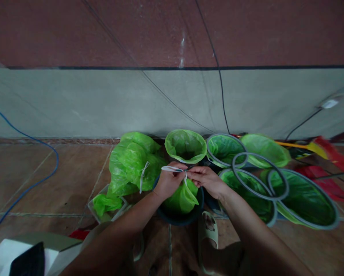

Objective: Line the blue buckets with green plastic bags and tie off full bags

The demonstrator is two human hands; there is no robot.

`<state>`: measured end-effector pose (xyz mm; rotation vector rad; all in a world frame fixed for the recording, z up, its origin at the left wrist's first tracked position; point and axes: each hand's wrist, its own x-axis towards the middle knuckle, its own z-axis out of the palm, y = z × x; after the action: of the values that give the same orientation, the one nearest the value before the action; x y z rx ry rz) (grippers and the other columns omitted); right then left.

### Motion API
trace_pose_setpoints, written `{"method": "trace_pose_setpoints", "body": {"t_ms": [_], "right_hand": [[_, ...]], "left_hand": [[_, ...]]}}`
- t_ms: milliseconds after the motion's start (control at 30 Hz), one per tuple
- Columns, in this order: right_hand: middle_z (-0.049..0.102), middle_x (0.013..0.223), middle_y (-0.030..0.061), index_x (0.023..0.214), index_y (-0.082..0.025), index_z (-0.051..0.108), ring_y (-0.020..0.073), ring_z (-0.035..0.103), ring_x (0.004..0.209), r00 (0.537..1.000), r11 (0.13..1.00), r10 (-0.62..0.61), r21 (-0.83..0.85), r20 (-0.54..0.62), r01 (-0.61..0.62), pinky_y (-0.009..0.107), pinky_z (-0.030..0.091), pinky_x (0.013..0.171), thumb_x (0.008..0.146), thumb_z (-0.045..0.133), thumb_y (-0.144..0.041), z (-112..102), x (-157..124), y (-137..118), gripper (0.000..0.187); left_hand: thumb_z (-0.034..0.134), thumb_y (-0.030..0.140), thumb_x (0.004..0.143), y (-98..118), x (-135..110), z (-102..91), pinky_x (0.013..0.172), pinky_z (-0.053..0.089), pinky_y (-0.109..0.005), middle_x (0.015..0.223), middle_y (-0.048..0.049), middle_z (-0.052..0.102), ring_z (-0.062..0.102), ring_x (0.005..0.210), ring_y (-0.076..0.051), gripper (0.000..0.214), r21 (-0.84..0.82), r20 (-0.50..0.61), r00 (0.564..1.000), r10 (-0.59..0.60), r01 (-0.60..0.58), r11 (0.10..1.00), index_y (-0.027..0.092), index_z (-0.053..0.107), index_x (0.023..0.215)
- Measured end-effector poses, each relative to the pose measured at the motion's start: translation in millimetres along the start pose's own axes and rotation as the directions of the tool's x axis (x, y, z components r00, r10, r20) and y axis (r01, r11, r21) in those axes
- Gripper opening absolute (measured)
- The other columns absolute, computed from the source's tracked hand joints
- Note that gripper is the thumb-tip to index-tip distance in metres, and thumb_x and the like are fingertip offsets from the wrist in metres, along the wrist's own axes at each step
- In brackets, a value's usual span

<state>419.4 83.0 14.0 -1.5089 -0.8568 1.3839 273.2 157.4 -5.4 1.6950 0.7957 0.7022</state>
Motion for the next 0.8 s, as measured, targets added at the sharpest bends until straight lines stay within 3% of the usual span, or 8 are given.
{"method": "trace_pose_setpoints", "body": {"t_ms": [133,200,300,400,533,633,700,800], "right_hand": [[0.051,0.059,-0.0035,0.072,-0.017,0.06,0.0091,0.044,0.053,0.991,0.953,-0.133,-0.274,0.009,0.13,0.023,0.034,0.053,0.078,0.061,-0.047,-5,3,7,0.03],[0.053,0.062,-0.0025,0.075,-0.018,0.061,0.0109,0.047,0.057,0.978,0.868,-0.209,-0.458,0.011,0.191,0.024,0.035,0.056,0.084,0.053,-0.039,-8,3,8,0.024],[0.06,0.07,0.0006,0.08,-0.019,0.061,0.0137,0.053,0.065,0.96,0.681,-0.278,-0.701,0.019,0.211,0.026,0.036,0.062,0.087,0.047,-0.028,-12,0,5,0.018],[0.066,0.08,0.0058,0.083,-0.019,0.062,0.0173,0.059,0.076,0.968,0.469,-0.251,-0.876,-0.009,0.114,0.028,0.037,0.069,0.089,0.043,-0.021,-13,-4,2,0.02],[0.069,0.088,0.0123,0.084,-0.017,0.064,0.0219,0.063,0.082,0.982,0.278,-0.136,-0.957,-0.129,-0.088,0.03,0.037,0.069,0.088,0.045,-0.019,-14,0,8,0.019],[0.07,0.091,0.0133,0.088,-0.016,0.064,0.022,0.064,0.084,0.988,0.242,-0.091,-0.965,-0.126,-0.101,0.03,0.038,0.07,0.087,0.046,-0.016,-13,4,15,0.017],[0.07,0.09,0.0124,0.087,-0.015,0.064,0.0213,0.064,0.085,0.99,0.269,-0.092,-0.96,-0.108,-0.079,0.029,0.038,0.072,0.087,0.045,-0.016,-12,6,16,0.018],[0.069,0.086,0.01,0.082,-0.016,0.063,0.0198,0.062,0.083,0.991,0.378,-0.102,-0.925,-0.089,-0.045,0.029,0.039,0.073,0.087,0.044,-0.018,-11,7,17,0.019]], "left_hand": [[0.064,0.022,0.075,-5,3,-3.0,0.055,0.046,-0.022,0.071,-0.001,0.064,0.056,0.058,-0.011,0.01,-0.13,0.085,0.99,-0.11,0.121,0.984,0.015,0.069,0.081],[0.064,0.023,0.075,-5,4,-5.5,0.054,0.045,-0.022,0.064,0.0003,0.063,0.055,0.055,-0.011,0.01,-0.114,0.135,0.98,-0.146,0.161,0.98,0.015,0.069,0.079],[0.062,0.021,0.077,-4,5,-10.4,0.06,0.046,-0.023,0.064,0.0002,0.065,0.057,0.058,-0.012,0.009,0.038,0.128,0.986,-0.109,0.105,0.994,0.016,0.069,0.075],[0.055,0.016,0.08,-6,6,-14.9,0.071,0.047,-0.025,0.073,-0.0022,0.068,0.062,0.069,-0.014,0.014,0.282,0.117,0.993,-0.021,-0.013,0.959,0.017,0.068,0.074],[0.049,0.018,0.085,-18,5,-15.0,0.08,0.047,-0.03,0.082,-0.0083,0.07,0.065,0.082,-0.021,0.019,0.608,0.172,0.984,-0.033,-0.08,0.79,0.017,0.066,0.077],[0.045,0.021,0.088,-27,3,-11.0,0.082,0.048,-0.033,0.089,-0.0113,0.07,0.067,0.087,-0.024,0.022,0.736,0.179,0.967,-0.18,-0.011,0.677,0.017,0.066,0.088],[0.049,0.02,0.085,-30,0,-8.8,0.087,0.048,-0.033,0.102,-0.0117,0.069,0.066,0.097,-0.024,0.026,0.768,0.181,0.944,-0.277,0.04,0.639,0.017,0.063,0.106],[0.067,0.022,0.069,-32,-8,-4.3,0.099,0.044,-0.033,0.13,-0.0142,0.058,0.056,0.118,-0.027,0.07,0.74,0.259,0.895,-0.362,0.057,0.67,0.015,0.045,0.135]]}}
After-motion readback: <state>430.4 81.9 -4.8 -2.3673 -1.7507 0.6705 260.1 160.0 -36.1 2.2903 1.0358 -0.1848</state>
